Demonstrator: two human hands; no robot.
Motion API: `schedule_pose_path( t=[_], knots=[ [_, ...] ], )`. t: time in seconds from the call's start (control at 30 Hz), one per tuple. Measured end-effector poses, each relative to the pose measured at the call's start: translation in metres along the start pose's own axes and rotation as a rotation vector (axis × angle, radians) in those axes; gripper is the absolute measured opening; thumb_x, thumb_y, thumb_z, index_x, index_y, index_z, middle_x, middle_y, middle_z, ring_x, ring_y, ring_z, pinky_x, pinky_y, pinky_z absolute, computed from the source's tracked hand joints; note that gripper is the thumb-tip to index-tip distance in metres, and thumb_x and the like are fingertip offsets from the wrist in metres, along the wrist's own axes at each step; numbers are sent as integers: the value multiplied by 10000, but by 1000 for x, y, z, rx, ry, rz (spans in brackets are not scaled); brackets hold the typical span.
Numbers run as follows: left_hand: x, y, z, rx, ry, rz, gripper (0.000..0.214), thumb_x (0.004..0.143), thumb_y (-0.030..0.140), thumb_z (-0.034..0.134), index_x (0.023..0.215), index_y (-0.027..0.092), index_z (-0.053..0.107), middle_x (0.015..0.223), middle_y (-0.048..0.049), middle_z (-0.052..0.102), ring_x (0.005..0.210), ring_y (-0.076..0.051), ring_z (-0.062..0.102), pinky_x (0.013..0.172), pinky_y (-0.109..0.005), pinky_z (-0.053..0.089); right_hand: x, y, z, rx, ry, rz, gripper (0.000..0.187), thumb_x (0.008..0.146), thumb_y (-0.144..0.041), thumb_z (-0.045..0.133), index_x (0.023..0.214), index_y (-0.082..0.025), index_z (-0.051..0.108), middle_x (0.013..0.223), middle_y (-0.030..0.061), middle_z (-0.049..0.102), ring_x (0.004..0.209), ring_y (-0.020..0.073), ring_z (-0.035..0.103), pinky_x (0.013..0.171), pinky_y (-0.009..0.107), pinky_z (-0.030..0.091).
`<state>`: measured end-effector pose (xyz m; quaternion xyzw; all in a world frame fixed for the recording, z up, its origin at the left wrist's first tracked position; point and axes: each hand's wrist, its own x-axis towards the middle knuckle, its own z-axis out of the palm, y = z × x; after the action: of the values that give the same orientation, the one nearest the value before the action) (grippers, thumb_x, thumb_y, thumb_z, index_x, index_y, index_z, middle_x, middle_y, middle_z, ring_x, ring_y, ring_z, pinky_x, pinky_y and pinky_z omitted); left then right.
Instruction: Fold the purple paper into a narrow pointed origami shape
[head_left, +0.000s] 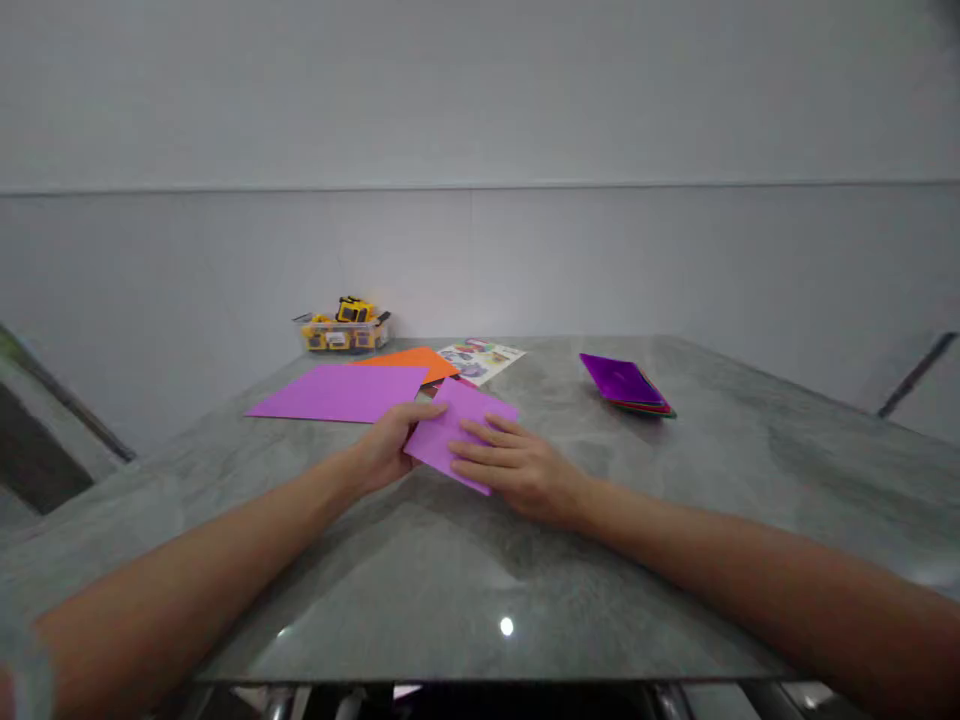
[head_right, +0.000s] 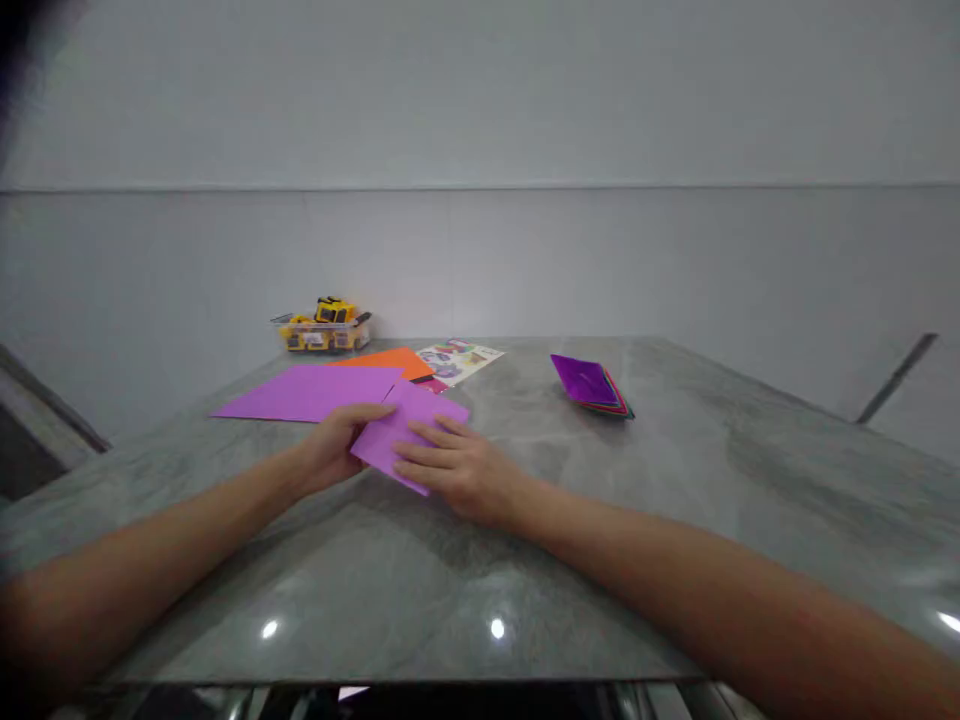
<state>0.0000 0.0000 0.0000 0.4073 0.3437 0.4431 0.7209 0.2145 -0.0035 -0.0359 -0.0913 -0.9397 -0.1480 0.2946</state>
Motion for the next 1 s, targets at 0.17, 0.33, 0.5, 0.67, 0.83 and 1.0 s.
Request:
schedule_pose_path(
  t=[0.17, 0.33, 0.5, 0.67, 0.83, 1.0],
  knots=[
    [4, -6, -2, 180, 73, 36, 183, 690, 220, 723, 790, 71, 687, 695, -86, 696, 555, -159, 621, 515, -243, 485, 4, -1, -1, 32, -17, -71, 330, 947, -131, 383, 1206, -101, 586, 1279, 88, 597, 1290, 207, 449, 1109, 425, 327],
    [4, -13, -4, 394, 23, 164, 325, 613, 375, 799, 690, 89, 665, 587, -31, 634, 474, -107, 530, 463, -206, 392, 7, -5, -2, 103, 10, -84, 300, 939, -119, 402, 1141, -77, 620, 1183, 108, 657, 1191, 196, 553, 1063, 365, 411],
    [3, -14, -4, 617, -50, 291, 369, 701, 461, 713, 652, 107, 623, 563, 11, 556, 484, -82, 450, 462, -194, 317, 8, -11, -6, 230, 163, -4, 253, 912, -90, 442, 1075, -105, 634, 1064, 95, 710, 1087, 181, 628, 996, 335, 481],
    [-1, -13, 0, 799, -100, 352, 380, 777, 475, 623, 680, 108, 628, 564, 30, 493, 508, -76, 406, 474, -193, 277, 4, -13, -6, 349, 217, 197, 213, 921, -149, 480, 1071, -172, 629, 993, 67, 727, 915, 154, 691, 836, 285, 551],
    [1, -17, 2, 728, -181, 395, 321, 759, 416, 670, 816, 101, 664, 697, -6, 593, 625, -114, 507, 558, -200, 364, 0, -11, -4, 369, 180, 278, 206, 913, -167, 490, 1034, -189, 655, 869, 41, 740, 743, 144, 699, 678, 235, 535],
    [3, -23, 2, 497, -125, 288, 579, 740, 388, 717, 1226, 132, 534, 797, -37, 646, 639, -136, 571, 586, -226, 418, 1, -11, -5, 396, 132, 250, 173, 909, -202, 510, 979, -176, 666, 808, 44, 737, 681, 142, 690, 627, 219, 505]
  ],
)
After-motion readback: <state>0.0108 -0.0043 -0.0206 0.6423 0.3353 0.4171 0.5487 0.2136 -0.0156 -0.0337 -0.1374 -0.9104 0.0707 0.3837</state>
